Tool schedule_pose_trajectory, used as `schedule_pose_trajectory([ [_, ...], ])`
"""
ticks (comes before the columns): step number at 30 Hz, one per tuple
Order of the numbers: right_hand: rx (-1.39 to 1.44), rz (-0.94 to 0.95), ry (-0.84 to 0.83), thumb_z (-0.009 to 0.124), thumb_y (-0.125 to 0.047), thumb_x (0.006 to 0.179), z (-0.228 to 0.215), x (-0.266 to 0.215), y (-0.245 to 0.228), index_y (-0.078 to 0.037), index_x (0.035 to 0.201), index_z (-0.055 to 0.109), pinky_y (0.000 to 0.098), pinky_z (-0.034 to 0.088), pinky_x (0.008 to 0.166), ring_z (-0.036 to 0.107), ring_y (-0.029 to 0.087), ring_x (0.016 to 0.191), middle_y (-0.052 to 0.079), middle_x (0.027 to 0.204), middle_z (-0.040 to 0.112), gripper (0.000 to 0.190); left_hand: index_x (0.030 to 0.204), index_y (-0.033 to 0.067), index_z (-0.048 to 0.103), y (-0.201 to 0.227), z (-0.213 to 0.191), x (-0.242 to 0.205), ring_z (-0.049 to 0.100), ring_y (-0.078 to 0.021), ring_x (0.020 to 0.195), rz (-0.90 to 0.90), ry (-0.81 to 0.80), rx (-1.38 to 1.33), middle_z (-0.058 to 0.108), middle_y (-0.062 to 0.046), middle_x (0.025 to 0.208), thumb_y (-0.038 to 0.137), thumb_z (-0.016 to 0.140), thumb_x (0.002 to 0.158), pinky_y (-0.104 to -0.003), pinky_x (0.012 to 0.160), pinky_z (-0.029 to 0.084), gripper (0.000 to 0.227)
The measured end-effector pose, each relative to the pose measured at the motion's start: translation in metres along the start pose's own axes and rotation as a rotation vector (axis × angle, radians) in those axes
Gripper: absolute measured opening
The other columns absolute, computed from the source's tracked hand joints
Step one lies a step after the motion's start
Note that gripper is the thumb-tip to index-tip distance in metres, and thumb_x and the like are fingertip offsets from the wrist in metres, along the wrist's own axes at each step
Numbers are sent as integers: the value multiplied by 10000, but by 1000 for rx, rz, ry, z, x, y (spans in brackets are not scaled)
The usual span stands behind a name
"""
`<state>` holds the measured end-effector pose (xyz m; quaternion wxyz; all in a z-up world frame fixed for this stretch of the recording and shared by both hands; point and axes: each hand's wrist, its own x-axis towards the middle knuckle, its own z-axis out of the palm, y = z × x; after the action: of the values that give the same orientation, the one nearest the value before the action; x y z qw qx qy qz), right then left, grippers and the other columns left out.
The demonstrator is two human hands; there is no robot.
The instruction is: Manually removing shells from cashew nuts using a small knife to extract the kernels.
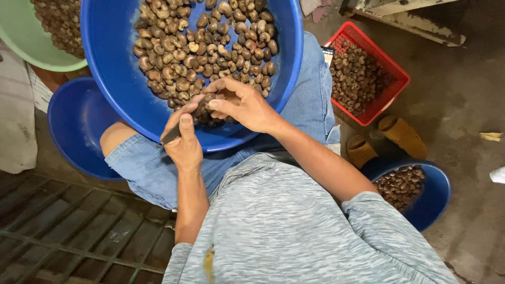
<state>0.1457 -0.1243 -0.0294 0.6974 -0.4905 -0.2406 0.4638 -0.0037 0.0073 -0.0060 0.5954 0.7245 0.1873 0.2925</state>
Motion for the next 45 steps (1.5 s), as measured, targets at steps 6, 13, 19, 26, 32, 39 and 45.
schedule_pose_trajectory([
  [6, 55, -29, -29, 647, -190, 1123, -2, 2, 6, -42, 1419, 561, 422, 700, 951, 766, 264, 1094, 223, 1248, 664, 341, 1267, -8, 723, 1, 3, 1, 660, -440, 1356, 36, -20, -7, 735, -256, 1343, 166, 515, 1213, -618, 1158, 548, 277],
  [13, 109, -33, -47, 673, -218, 1125, -6, 1, 14, -53, 1429, 562, 402, 679, 1002, 751, 255, 1165, 176, 1265, 676, 363, 1255, -28, 719, -3, 3, -1, 672, -461, 1337, 42, 5, 1, 737, -288, 1324, 174, 528, 1202, -631, 1157, 536, 283],
  [19, 142, -26, -73, 656, -178, 1133, -7, 1, 7, -10, 1458, 524, 409, 664, 1025, 725, 266, 1206, 218, 1329, 663, 389, 1277, 13, 730, 2, 6, 2, 600, -433, 1432, 26, -43, -4, 680, -256, 1453, 214, 525, 1219, -629, 1199, 510, 294],
  [26, 125, -8, -50, 692, -181, 1103, -5, 0, 3, 8, 1427, 547, 413, 672, 1005, 737, 287, 1192, 228, 1268, 677, 402, 1284, -8, 717, -3, 0, -1, 641, -449, 1382, -26, 17, -7, 711, -287, 1382, 220, 506, 1219, -613, 1177, 541, 317],
  [32, 103, -3, -49, 706, -165, 1089, -9, -1, 9, 12, 1426, 550, 411, 679, 988, 741, 280, 1171, 219, 1248, 685, 412, 1296, -44, 689, -9, -2, -3, 656, -460, 1355, -66, 48, -86, 695, -327, 1371, 227, 517, 1217, -579, 1110, 594, 330],
  [39, -20, -44, -4, 700, -96, 1079, -4, 1, 3, -37, 1400, 589, 420, 686, 935, 710, 243, 1136, 169, 1219, 677, 345, 1248, -33, 718, -1, 0, 1, 689, -441, 1320, -54, 28, -26, 721, -308, 1345, 197, 540, 1205, -552, 1074, 624, 294],
  [45, -75, -60, 32, 691, -88, 1080, -3, -1, 10, -72, 1398, 605, 452, 687, 911, 688, 270, 1141, 194, 1241, 672, 330, 1242, -47, 718, -1, 1, 0, 708, -441, 1286, -74, 11, -68, 717, -321, 1345, 162, 566, 1192, -556, 1034, 650, 263],
])
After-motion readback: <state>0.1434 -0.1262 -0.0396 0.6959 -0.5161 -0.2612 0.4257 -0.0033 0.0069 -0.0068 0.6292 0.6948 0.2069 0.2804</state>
